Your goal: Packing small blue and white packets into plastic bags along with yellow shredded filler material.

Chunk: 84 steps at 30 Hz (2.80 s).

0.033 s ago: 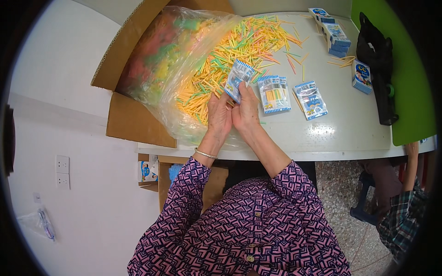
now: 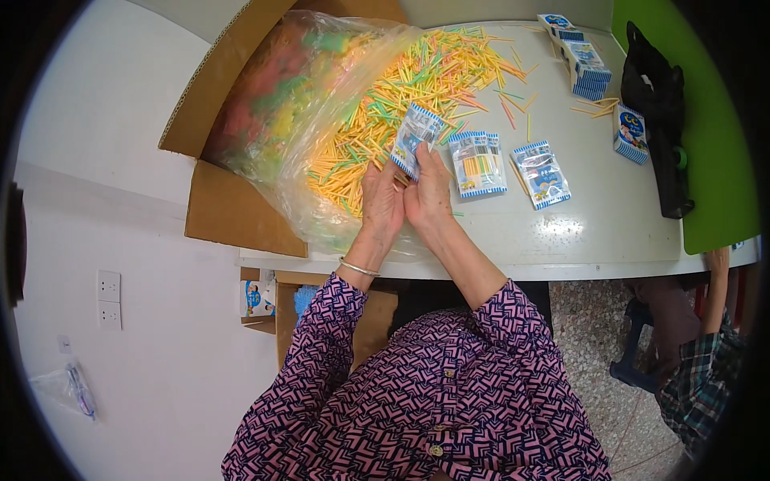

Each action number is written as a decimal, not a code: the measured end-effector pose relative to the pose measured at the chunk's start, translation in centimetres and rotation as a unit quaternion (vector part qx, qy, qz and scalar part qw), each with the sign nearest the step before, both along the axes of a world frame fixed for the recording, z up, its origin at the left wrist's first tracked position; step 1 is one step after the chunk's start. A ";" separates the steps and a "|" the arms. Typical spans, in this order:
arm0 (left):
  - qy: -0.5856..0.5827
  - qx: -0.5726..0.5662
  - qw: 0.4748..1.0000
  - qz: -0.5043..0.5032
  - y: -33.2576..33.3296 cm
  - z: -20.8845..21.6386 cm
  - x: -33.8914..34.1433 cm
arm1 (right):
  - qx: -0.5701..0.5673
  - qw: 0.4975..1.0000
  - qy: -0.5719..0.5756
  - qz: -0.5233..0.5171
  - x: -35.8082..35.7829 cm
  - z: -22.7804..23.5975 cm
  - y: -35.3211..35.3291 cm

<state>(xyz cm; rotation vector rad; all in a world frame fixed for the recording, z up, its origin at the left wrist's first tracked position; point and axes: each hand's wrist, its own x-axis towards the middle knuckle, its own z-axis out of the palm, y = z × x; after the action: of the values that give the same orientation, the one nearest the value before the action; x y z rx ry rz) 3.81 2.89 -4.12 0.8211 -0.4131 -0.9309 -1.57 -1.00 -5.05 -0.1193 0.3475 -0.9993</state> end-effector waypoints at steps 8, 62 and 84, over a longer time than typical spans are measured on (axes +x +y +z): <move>-0.057 0.048 0.997 0.005 -0.4 -1.0 0.6 | -0.017 1.000 0.001 0.011 -0.1 -0.5 -0.1; -0.337 0.038 0.915 -0.219 2.9 5.3 -0.6 | -0.391 0.841 0.250 0.280 -12.2 0.8 -1.4; -0.471 0.131 0.847 -0.209 2.2 6.7 0.1 | -0.378 0.849 0.249 0.274 -12.0 1.0 -2.1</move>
<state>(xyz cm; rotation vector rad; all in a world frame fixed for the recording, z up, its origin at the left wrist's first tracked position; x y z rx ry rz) 3.87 5.10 2.56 1.4672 -1.3900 -0.9385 -13.61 -3.06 -4.08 -1.1547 0.3409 -0.4652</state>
